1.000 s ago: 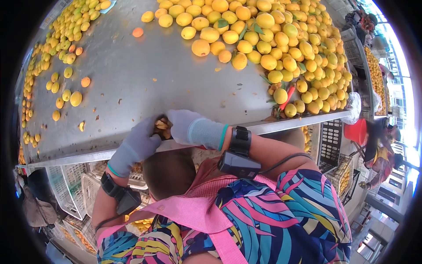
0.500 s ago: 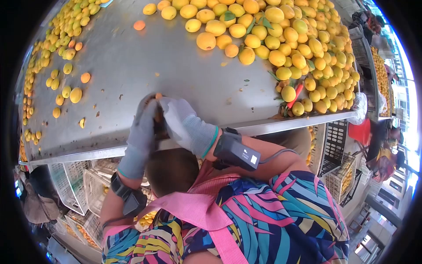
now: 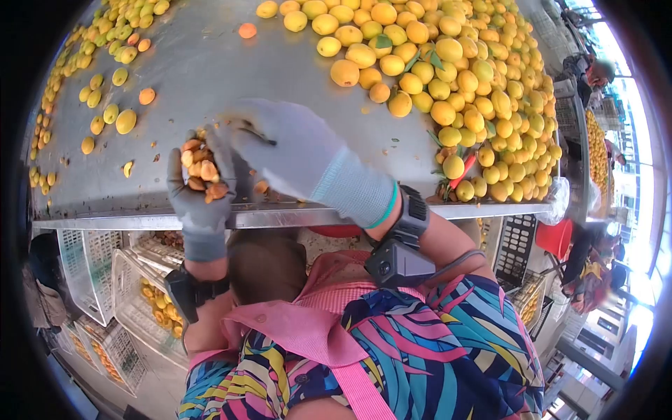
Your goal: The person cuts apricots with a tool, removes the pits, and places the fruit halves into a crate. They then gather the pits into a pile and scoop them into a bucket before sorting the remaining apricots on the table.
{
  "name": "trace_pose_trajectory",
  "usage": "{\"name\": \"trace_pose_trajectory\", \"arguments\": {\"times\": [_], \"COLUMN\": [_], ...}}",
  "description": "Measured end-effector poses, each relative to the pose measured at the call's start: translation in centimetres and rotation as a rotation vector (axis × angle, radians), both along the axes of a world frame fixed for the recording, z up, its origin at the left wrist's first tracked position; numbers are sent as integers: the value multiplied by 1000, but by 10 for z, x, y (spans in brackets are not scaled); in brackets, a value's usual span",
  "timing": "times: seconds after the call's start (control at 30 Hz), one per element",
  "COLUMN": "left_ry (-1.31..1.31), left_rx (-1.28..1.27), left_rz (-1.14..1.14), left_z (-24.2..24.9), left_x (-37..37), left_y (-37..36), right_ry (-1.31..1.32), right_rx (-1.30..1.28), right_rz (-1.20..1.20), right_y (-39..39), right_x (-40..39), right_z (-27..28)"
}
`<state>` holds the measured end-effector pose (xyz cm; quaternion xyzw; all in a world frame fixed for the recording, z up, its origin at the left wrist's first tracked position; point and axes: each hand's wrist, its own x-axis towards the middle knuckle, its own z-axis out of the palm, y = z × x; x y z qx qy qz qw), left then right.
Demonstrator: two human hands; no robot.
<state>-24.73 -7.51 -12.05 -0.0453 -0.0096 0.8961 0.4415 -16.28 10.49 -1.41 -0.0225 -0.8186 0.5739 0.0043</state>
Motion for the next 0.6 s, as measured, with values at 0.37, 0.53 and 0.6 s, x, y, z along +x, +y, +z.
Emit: {"name": "trace_pose_trajectory", "arguments": {"times": [0.37, 0.53, 0.6], "left_ry": [-166, -321, -246], "left_rx": [-219, -1164, -1227], "left_rz": [387, 566, 530], "left_z": [-10, -40, -54], "left_x": [41, 47, 46], "left_y": [-187, -220, -236], "right_ry": [-279, -138, -47], "right_rx": [513, 482, 465], "right_rz": [204, 96, -1], "right_y": [-22, -32, -28], "right_x": [19, 1, 1], "right_z": [-93, -96, -89]}}
